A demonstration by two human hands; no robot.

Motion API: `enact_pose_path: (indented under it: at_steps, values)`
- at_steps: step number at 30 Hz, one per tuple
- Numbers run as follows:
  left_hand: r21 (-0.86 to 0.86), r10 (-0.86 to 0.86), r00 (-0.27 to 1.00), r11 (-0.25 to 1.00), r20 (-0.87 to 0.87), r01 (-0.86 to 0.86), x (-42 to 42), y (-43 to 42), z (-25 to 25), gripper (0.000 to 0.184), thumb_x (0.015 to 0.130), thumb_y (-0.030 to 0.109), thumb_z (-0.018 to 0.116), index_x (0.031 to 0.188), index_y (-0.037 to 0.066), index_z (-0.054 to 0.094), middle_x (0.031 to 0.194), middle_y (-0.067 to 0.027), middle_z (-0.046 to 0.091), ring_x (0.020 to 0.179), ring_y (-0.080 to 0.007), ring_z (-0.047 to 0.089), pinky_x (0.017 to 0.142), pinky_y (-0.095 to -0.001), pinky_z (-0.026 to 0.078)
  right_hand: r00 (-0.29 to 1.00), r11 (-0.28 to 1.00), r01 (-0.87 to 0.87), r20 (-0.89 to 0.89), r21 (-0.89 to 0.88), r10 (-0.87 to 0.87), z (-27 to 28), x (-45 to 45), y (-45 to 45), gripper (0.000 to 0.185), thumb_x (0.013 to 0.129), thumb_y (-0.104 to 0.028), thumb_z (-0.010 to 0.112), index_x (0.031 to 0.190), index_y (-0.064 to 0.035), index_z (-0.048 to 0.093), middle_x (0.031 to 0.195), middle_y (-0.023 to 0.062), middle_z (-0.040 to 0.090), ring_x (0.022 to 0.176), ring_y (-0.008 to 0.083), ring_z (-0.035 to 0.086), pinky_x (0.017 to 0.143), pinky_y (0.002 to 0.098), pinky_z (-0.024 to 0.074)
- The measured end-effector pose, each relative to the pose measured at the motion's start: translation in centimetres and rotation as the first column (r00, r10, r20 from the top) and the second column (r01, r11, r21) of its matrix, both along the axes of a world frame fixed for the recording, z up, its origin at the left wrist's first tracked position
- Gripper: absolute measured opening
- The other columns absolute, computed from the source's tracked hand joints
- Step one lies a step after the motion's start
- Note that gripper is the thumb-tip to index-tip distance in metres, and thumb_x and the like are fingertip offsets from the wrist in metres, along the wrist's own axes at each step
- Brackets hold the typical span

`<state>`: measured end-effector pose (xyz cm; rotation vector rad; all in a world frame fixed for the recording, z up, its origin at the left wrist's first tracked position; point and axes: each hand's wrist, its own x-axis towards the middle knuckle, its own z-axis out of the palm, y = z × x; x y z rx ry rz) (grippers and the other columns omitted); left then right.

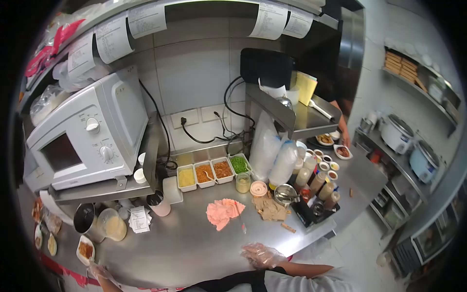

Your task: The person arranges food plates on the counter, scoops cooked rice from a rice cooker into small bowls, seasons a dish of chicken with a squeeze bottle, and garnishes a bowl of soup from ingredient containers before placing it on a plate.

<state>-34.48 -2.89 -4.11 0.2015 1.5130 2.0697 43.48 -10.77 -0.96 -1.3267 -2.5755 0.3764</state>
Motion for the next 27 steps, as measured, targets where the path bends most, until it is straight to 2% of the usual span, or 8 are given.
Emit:
enact_pose_path:
  at_steps: [3,8,16,22,24,25,26,27]
  values:
    - [-0.096,0.035,0.999,0.995,-0.002,-0.035,-7.9,5.2,-3.0,0.044,0.087,0.041,0.052,0.121,0.014,0.05,0.097,-0.0075,0.057,0.078,-0.0201,0.056,0.061,-0.0318,0.047,0.985,0.982,0.17,-0.009,0.082,-0.17,0.3,-2.3,-1.1,0.04,0.086,-0.018,0.048,0.126,-0.0161,0.051,0.139,0.0107,0.042,0.129,0.0289,0.04,0.105,0.0454,0.0324]
    - [-0.182,-0.005,0.998,0.983,-0.06,-0.006,-7.5,6.2,-3.7,0.04,0.086,0.036,0.052,0.118,0.013,0.053,0.097,-0.0085,0.059,0.08,-0.0211,0.057,0.064,-0.032,0.048,0.968,0.97,0.231,0.078,0.08,-0.237,3.0,-3.9,-1.4,0.046,0.08,-0.015,0.052,0.127,-0.0142,0.049,0.138,0.0124,0.042,0.128,0.0326,0.039,0.105,0.0482,0.0317]
    - [-0.306,-0.144,0.98,0.947,-0.138,0.096,0.6,1.5,0.3,0.034,0.085,0.029,0.053,0.113,0.01,0.057,0.096,-0.01,0.063,0.084,-0.0227,0.06,0.068,-0.0323,0.048,0.963,0.953,0.27,-0.028,0.133,-0.269,3.3,-4.0,-1.4,0.04,0.077,-0.016,0.059,0.116,-0.0111,0.056,0.128,0.0156,0.049,0.119,0.0343,0.046,0.102,0.0458,0.0358]
    - [-0.421,-0.35,0.921,0.872,-0.174,0.252,11.3,-6.1,3.2,0.031,0.084,0.023,0.053,0.11,0.008,0.06,0.096,-0.0112,0.065,0.086,-0.0239,0.062,0.072,-0.0325,0.049,0.954,0.971,0.217,-0.186,-0.103,-0.234,1.8,-5.8,2.4,0.034,0.083,-0.018,0.054,0.115,-0.0069,0.056,0.111,0.0159,0.061,0.108,0.0335,0.055,0.091,0.0452,0.0457]
    - [-0.467,-0.437,0.88,0.827,-0.185,0.313,16.0,-8.7,3.8,0.029,0.084,0.021,0.053,0.108,0.008,0.061,0.096,-0.0116,0.066,0.087,-0.0243,0.063,0.073,-0.0326,0.049,0.942,0.975,0.169,-0.269,-0.142,-0.202,2.9,-8.1,2.9,0.035,0.087,-0.022,0.054,0.118,-0.0067,0.054,0.111,0.0149,0.061,0.103,0.0334,0.057,0.091,0.0459,0.0454]
    - [-0.501,-0.497,0.844,0.793,-0.2,0.347,18.3,-9.9,3.8,0.029,0.084,0.021,0.053,0.108,0.007,0.062,0.096,-0.0118,0.067,0.088,-0.0245,0.063,0.073,-0.0327,0.049,0.906,0.98,0.017,-0.412,-0.199,-0.099,2.3,-8.6,3.8,0.039,0.089,-0.026,0.053,0.123,-0.0076,0.051,0.116,0.0138,0.059,0.101,0.0305,0.058,0.088,0.0429,0.047]
    - [-0.562,-0.596,0.76,0.733,-0.26,0.383,20.2,-11.0,3.1,0.028,0.083,0.02,0.054,0.107,0.007,0.063,0.096,-0.012,0.067,0.088,-0.0246,0.063,0.074,-0.0327,0.049,0.836,0.962,-0.141,-0.549,-0.233,-0.01,1.7,-8.8,4.6,0.043,0.091,-0.029,0.053,0.128,-0.0085,0.047,0.121,0.0127,0.057,0.099,0.0277,0.059,0.086,0.04,0.0485]
    - [-0.692,-0.756,0.499,0.625,-0.423,0.36,21.2,-11.8,1.4,0.028,0.083,0.019,0.054,0.107,0.007,0.063,0.096,-0.0122,0.067,0.089,-0.0248,0.064,0.074,-0.0327,0.049,0.798,0.871,-0.21,-0.592,-0.444,-0.109,4.2,-8.7,4.5,0.048,0.092,-0.031,0.053,0.133,-0.01,0.041,0.124,0.0124,0.054,0.099,0.0257,0.058,0.084,0.0378,0.0493]
